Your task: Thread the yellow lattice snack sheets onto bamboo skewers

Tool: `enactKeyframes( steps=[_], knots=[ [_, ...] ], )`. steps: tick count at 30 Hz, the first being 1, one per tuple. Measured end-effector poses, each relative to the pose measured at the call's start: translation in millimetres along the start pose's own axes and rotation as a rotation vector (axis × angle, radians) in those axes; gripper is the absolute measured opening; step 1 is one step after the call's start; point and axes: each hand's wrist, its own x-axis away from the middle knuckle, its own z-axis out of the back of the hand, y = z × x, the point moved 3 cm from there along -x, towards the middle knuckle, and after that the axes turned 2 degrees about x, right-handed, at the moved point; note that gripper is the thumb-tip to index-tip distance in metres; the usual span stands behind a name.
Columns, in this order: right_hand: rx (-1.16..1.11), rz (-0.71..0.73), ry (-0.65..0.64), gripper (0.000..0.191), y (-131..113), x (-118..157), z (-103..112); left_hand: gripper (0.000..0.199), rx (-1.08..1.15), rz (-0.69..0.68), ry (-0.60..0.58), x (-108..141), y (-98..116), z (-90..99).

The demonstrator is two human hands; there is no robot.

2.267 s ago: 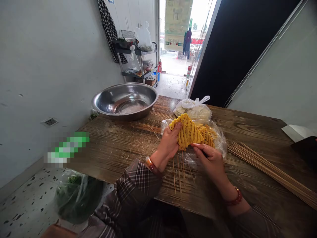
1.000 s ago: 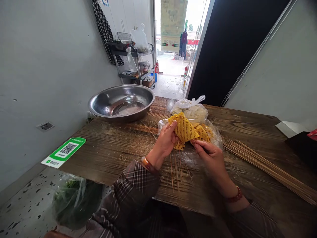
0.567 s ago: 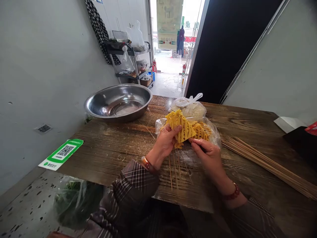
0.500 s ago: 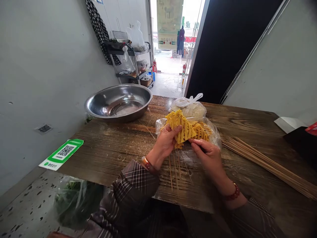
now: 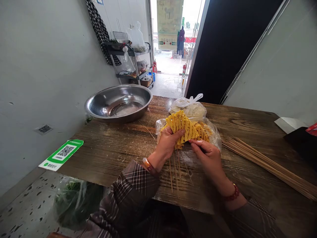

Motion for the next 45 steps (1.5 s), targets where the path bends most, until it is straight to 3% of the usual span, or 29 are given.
enactKeyframes(
  steps=[12,16,20,23,27,30,36,41,45],
  knots=[
    [-0.014,-0.008,0.069,0.017,1.4,-3.6,3.9,0.04,-0.142,-0.015,-0.018,-2.9,1.0,2.4],
    [0.018,-0.04,0.142,0.02,5.3,-5.8,16.2,0.039,-0.351,-0.184,0.049,-3.9,20.2,4.8],
    [0.022,-0.076,0.169,0.023,8.7,-6.3,24.2,0.026,-0.729,-0.578,0.24,0.6,50.0,12.4],
    [-0.006,-0.106,0.183,0.024,10.0,-6.5,27.5,0.032,-1.146,-0.74,0.257,0.8,61.6,16.5],
    [-0.061,-0.158,0.155,0.026,11.9,-7.9,30.3,0.055,-1.587,-0.67,0.199,-4.9,59.7,20.8],
    [-0.099,-0.187,0.133,0.027,13.1,-8.9,31.5,0.048,-1.767,-0.578,0.24,-8.9,57.6,25.1],
    [-0.113,-0.174,-0.001,0.022,10.2,-2.8,31.2,0.017,-1.716,-0.517,0.317,-16.1,63.0,39.6],
    [-0.04,-0.22,-0.17,0.024,7.7,7.8,30.1,0.016,-1.357,-0.555,0.302,-22.9,61.9,46.8],
    [-0.066,-0.289,-0.174,0.035,5.5,3.5,22.3,0.012,-1.094,-0.557,0.282,-27.5,56.0,45.8]
  ],
)
